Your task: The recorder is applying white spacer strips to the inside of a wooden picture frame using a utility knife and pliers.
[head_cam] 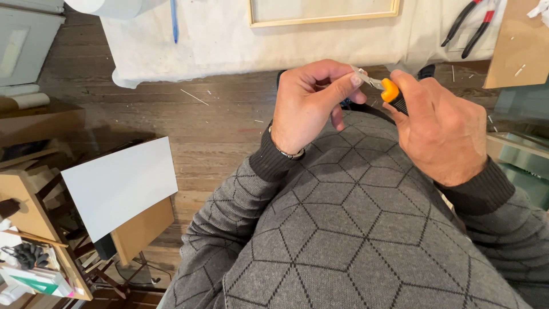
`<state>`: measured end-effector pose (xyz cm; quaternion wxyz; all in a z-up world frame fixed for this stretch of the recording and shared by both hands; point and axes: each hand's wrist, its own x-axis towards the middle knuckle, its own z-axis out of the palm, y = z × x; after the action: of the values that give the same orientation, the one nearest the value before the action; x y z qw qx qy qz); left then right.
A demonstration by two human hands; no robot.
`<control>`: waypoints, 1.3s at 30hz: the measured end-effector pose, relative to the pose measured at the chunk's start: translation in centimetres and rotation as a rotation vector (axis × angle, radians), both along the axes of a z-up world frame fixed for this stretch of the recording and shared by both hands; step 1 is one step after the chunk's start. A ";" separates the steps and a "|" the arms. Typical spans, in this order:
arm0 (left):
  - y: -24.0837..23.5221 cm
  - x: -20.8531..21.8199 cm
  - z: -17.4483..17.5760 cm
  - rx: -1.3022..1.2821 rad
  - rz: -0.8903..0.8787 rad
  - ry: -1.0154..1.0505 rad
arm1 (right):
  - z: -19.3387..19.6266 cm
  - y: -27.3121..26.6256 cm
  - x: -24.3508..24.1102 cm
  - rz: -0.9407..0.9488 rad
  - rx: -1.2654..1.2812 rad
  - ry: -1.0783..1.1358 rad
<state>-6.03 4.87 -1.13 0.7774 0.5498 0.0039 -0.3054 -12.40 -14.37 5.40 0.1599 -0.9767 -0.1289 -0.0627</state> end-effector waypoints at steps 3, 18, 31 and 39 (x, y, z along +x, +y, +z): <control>0.0 -0.1 0.1 -0.002 0.001 -0.013 | 0.1 0.0 -0.1 0.001 -0.002 0.001; -0.2 -0.6 -0.1 -0.037 -0.020 -0.036 | -1.3 -0.9 -1.2 0.005 0.051 0.026; -0.9 -1.8 1.4 0.176 -0.014 -0.214 | -2.8 -1.9 -2.9 0.006 0.119 0.107; -1.2 -2.0 2.8 0.237 -0.059 -0.301 | -3.5 -2.3 -3.6 0.006 0.118 0.073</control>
<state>-8.07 3.65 1.66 0.6897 0.6770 -0.0924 -0.2398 -16.03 -16.71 1.92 0.2220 -0.9668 -0.1221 -0.0342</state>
